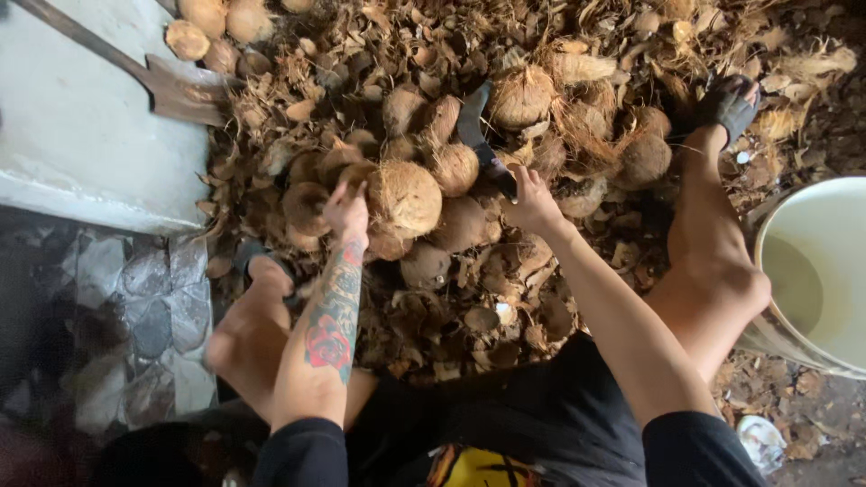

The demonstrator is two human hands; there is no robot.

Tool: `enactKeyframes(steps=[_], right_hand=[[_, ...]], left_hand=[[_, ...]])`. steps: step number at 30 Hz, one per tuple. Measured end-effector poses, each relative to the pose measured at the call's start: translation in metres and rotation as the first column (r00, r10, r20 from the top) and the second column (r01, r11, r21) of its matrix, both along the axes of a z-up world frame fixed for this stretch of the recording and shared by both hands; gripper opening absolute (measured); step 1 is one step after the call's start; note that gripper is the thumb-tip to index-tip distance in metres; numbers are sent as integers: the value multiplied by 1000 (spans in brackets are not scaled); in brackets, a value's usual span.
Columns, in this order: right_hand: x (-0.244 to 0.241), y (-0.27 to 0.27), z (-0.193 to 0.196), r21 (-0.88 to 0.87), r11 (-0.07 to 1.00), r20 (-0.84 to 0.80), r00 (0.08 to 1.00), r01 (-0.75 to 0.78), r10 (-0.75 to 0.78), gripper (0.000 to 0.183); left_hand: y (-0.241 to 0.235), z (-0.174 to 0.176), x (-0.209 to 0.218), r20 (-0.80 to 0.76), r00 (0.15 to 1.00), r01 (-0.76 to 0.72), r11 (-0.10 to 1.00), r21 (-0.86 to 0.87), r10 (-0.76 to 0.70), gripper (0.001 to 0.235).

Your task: The person sits on the floor surrounded by coconuts and uses a curved blade to peel the husks off them. They repeatedly strike the coconut to remove the fibrous outer layer and then place the peeled coconut into a black bucket.

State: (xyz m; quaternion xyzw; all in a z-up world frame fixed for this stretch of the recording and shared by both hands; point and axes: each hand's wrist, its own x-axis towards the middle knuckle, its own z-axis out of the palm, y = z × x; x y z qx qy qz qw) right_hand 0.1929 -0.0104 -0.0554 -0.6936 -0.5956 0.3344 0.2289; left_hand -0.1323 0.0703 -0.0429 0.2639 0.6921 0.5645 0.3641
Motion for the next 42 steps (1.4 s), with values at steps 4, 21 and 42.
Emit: enactKeyframes(steps=[4, 21, 42], right_hand=[[-21, 29, 11, -194, 981, 130, 991, -15, 41, 75], [-10, 39, 5, -185, 968, 285, 952, 170, -113, 47], [-110, -191, 28, -60, 988, -626, 765, 145, -150, 14]], left_hand=[[0, -5, -2, -325, 941, 48, 989, -141, -92, 56], [-62, 64, 59, 25, 939, 319, 843, -433, -342, 133], [-212, -23, -48, 922, 329, 59, 979, 197, -206, 66]])
